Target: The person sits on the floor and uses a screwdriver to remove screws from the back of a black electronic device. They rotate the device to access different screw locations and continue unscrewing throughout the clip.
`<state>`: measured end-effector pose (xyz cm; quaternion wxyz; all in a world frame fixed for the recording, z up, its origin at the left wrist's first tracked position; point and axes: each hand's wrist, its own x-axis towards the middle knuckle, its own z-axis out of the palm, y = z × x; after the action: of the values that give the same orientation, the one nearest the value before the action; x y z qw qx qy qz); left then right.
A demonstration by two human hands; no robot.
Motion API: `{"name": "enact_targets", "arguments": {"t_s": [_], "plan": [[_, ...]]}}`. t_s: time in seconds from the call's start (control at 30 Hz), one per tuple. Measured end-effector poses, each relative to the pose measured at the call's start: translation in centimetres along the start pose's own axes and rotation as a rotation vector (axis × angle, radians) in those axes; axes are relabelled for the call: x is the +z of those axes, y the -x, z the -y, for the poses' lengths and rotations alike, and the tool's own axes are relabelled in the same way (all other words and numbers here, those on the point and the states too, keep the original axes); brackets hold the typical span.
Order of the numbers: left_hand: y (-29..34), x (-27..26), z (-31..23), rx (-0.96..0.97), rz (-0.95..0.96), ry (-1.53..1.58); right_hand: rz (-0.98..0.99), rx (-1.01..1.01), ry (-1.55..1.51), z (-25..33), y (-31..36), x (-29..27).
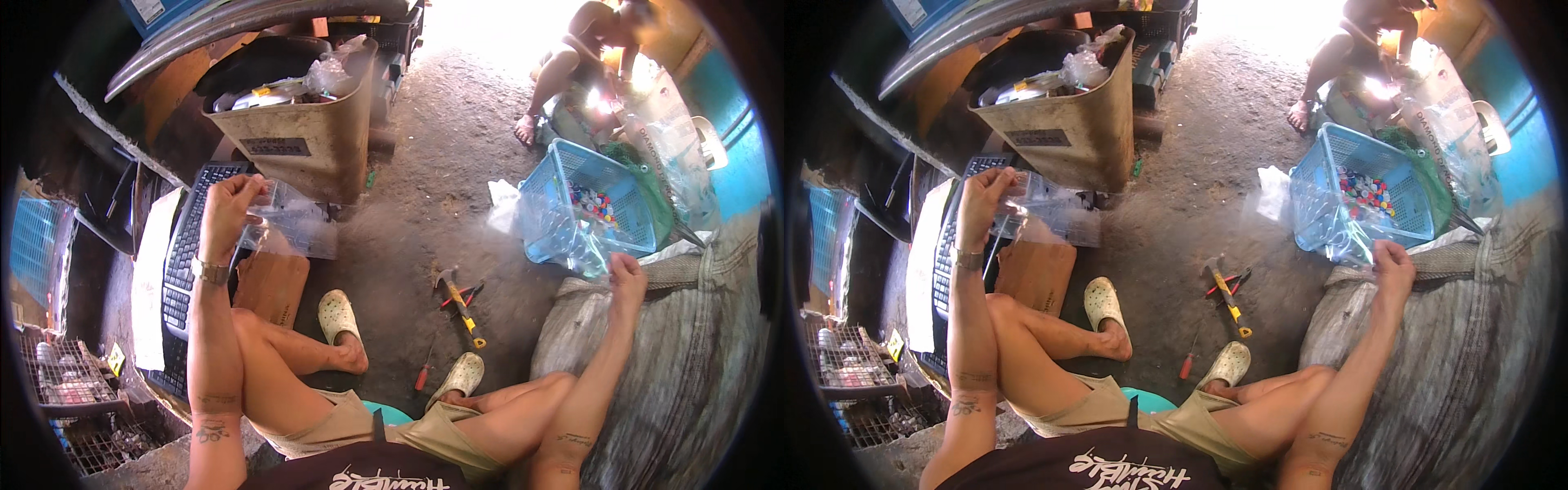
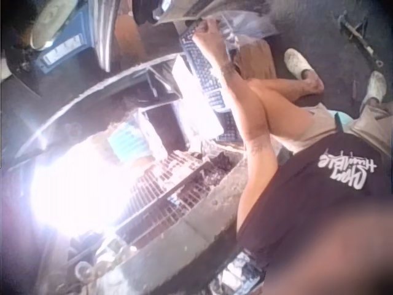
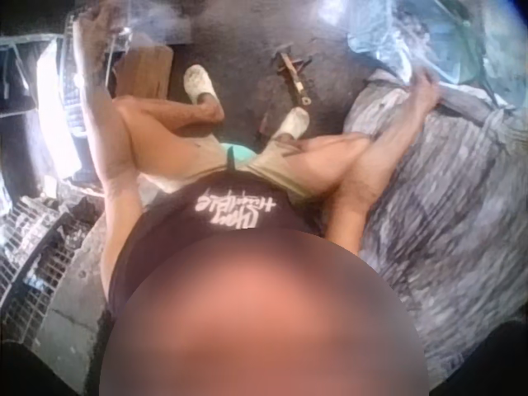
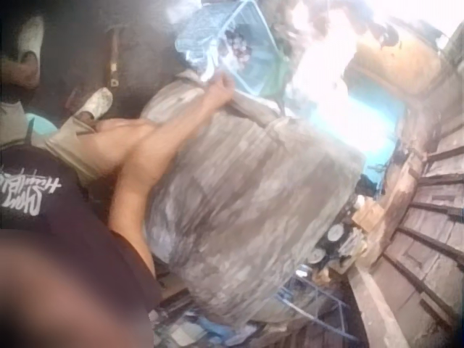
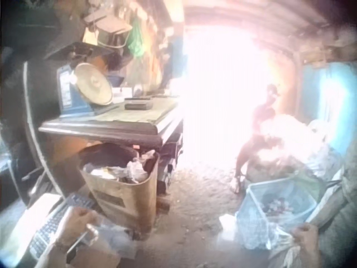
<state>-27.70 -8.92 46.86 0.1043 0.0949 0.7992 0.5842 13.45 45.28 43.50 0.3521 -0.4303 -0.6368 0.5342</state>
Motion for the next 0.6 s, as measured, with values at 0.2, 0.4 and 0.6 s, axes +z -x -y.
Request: {"name": "enact_targets", "arguments": {"t_s": [0.2,0.4,0.6], "plan": [[3.2,6.8,-1.4,0.172,0.131,-0.161,0.321,-0.093,0.127,3.1,5.5,6.5],[7.9,13.1,-2.7,-0.027,0.602,-0.114,0.443,-0.128,0.094,5.0,12.3,14.3],[10.3,16.1,-2.4,0.02,0.802,-0.115,0.698,-0.461,0.359,5.5,19.5,21.7]]}}
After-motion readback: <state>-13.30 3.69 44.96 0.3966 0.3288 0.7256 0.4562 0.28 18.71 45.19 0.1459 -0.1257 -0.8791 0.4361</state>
